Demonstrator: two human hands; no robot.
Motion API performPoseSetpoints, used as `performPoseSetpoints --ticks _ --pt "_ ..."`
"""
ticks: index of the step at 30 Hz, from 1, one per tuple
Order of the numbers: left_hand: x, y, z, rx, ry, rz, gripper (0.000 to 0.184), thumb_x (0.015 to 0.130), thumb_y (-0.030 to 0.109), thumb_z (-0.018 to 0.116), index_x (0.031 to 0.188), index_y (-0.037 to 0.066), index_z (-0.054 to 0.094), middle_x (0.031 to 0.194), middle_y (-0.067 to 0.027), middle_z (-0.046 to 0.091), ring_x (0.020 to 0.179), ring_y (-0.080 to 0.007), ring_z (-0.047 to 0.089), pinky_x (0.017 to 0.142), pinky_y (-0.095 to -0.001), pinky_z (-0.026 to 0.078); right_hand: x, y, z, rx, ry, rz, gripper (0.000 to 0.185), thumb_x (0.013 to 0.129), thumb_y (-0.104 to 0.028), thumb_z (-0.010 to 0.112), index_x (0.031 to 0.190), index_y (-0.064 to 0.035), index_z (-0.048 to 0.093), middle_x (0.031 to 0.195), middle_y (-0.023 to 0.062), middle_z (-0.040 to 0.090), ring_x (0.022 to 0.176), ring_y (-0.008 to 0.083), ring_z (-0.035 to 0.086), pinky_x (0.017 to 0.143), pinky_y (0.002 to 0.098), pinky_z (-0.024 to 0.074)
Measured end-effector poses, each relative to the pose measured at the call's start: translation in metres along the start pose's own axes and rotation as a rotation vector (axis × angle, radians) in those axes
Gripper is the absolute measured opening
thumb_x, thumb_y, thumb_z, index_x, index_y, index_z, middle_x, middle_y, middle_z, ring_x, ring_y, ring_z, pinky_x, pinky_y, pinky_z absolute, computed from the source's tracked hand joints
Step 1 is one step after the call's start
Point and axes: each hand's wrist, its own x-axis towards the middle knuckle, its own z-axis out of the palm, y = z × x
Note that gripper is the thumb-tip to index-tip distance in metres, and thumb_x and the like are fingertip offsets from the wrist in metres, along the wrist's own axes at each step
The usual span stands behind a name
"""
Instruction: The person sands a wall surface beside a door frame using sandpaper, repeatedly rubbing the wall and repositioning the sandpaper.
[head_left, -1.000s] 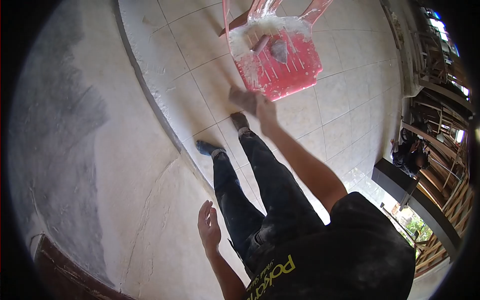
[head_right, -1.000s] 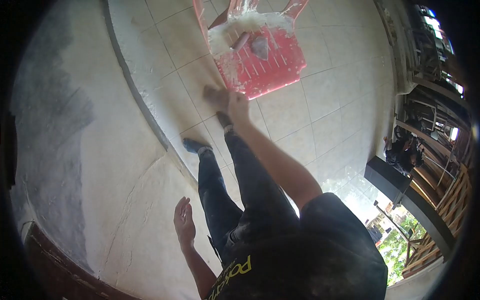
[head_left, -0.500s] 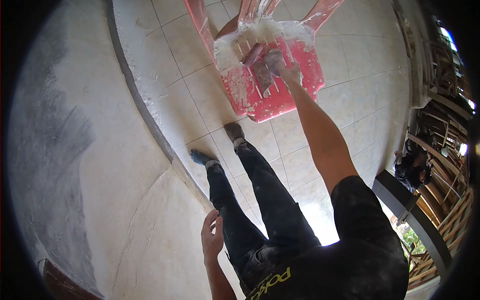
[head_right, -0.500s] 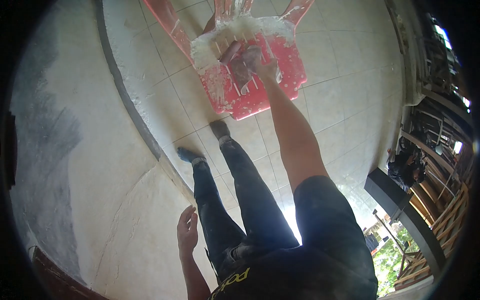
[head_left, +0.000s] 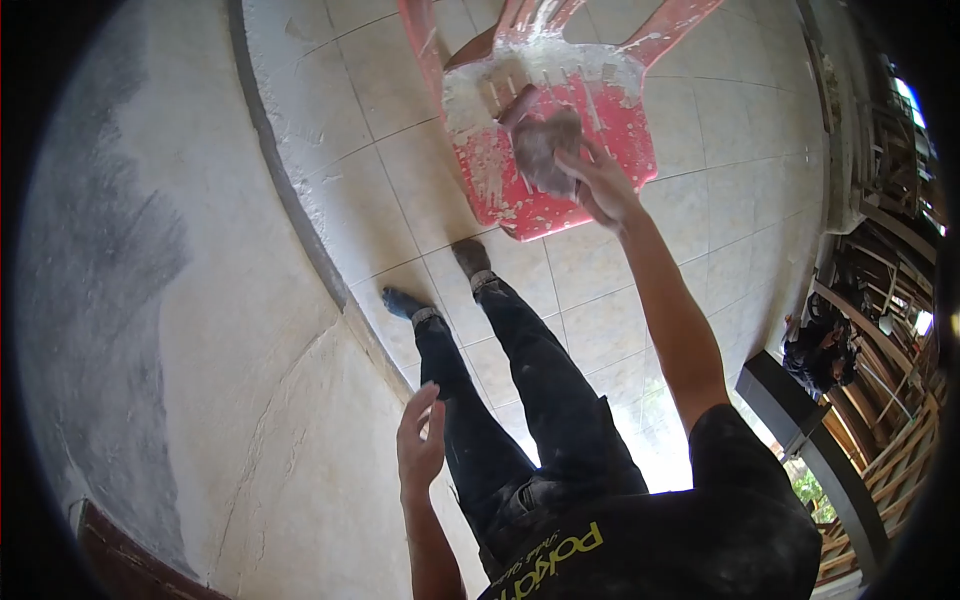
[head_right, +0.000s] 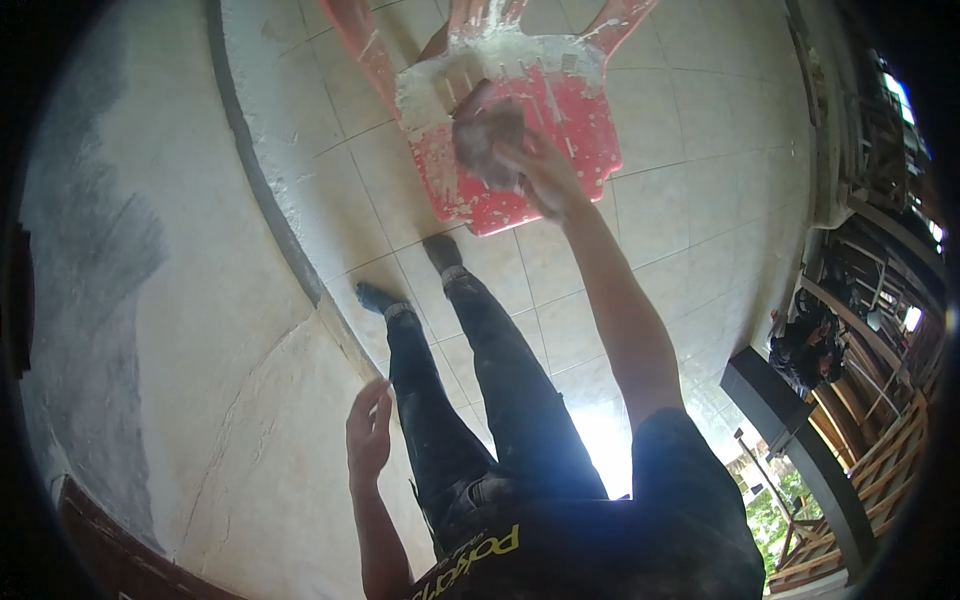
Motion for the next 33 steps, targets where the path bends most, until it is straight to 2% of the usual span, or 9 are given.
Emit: performPoseSetpoints --ticks 4,9,13,16,19,23,26,30,33 --pt "0.029 0.043 -0.004 -0.166 -0.022 0.184 0.046 0.096 0.026 0.057 0.133 0.0 0.047 0.127 -0.0181 0.058 0.122 -0.0254 0.053 0.101 -0.0387 0.043 -0.064 0.016 0.061 0.091 -0.178 0.215 0.048 0.087 -0.009 0.068 0.129 0.0007 0.047 0.121 0.011 0.058 0.11 0.0196 0.059 0.092 0.0339 0.0479" --pt "0.056 0.088 -0.007 -0.651 0.044 0.287 0.057 0.093 0.024 0.063 0.138 -0.003 0.039 0.116 -0.0192 0.061 0.115 -0.0235 0.057 0.098 -0.0335 0.045 -0.093 0.053 0.122 -0.274 -0.321 0.294 0.056 0.078 -0.026 0.08 0.118 0.0034 0.054 0.102 0.0083 0.063 0.092 0.0135 0.06 0.074 0.0271 0.0496" --pt "0.069 0.052 -0.029 -0.677 0.007 0.123 0.072 0.086 0.022 0.072 0.142 -0.003 0.034 0.102 -0.0105 0.058 0.111 -0.0195 0.057 0.093 -0.0285 0.048 -0.102 0.065 0.161 -0.394 -0.362 0.313 0.054 0.078 -0.031 0.08 0.113 0.0034 0.057 0.094 0.0078 0.064 0.084 0.0122 0.062 0.07 0.0271 0.0522" --pt "0.058 0.032 -0.038 -0.74 0.078 0.169 0.071 0.089 0.024 0.069 0.141 -0.007 0.032 0.12 -0.0132 0.056 0.107 -0.0174 0.058 0.096 -0.0379 0.047 -0.108 0.058 0.185 -0.515 -0.484 0.397 0.056 0.081 -0.039 0.076 0.111 0.0046 0.057 0.091 0.0089 0.064 0.082 0.0124 0.063 0.065 0.0256 0.0522" --pt "0.053 0.026 -0.05 -1.181 -0.101 0.094 0.062 0.086 0.012 0.072 0.135 -0.006 0.04 0.11 -0.008 0.062 0.106 -0.0201 0.061 0.094 -0.0362 0.05 -0.118 0.087 0.205 -0.535 -0.555 0.448 0.057 0.084 -0.043 0.071 0.108 0.0069 0.057 0.085 0.0074 0.062 0.076 0.0111 0.061 0.064 0.0237 0.0516" --pt "0.049 -0.003 -0.072 -1.052 0.002 0.079 0.053 0.087 0.014 0.071 0.128 -0.003 0.043 0.114 -0.0137 0.061 0.106 -0.0223 0.062 0.086 -0.0365 0.056 -0.122 0.111 0.222 -0.478 -0.445 0.453 0.06 0.09 -0.048 0.062 0.11 0.0089 0.058 0.09 0.0091 0.063 0.079 0.0112 0.061 0.066 0.0237 0.0507" --pt "0.037 -0.01 -0.088 -0.99 0.074 0.062 0.048 0.088 0.014 0.068 0.124 -0.002 0.041 0.112 -0.0161 0.06 0.102 -0.0222 0.063 0.079 -0.0338 0.059 -0.122 0.106 0.236 -0.501 -0.471 0.38 0.052 0.093 -0.041 0.06 0.116 0.006 0.056 0.097 0.0089 0.064 0.087 0.0099 0.061 0.077 0.024 0.0509" --pt "0.018 -0.016 -0.101 -1.026 0.191 0.052 0.04 0.094 0.017 0.06 0.125 0.003 0.038 0.112 -0.0134 0.059 0.095 -0.0179 0.064 0.073 -0.0296 0.057 -0.123 0.122 0.249 -0.213 -0.382 0.325 0.042 0.094 -0.031 0.06 0.121 0.0006 0.053 0.102 0.0088 0.063 0.096 0.0147 0.062 0.082 0.0297 0.0523" --pt "0.009 -0.029 -0.111 -1.107 0.238 0.076 0.034 0.098 0.019 0.054 0.126 0.007 0.038 0.113 -0.0096 0.058 0.09 -0.0146 0.063 0.066 -0.026 0.055 -0.134 0.133 0.267 0.231 -0.472 0.459 0.039 0.096 -0.025 0.057 0.127 -0.003 0.048 0.113 0.0083 0.06 0.107 0.018 0.058 0.093 0.0346 0.0471"
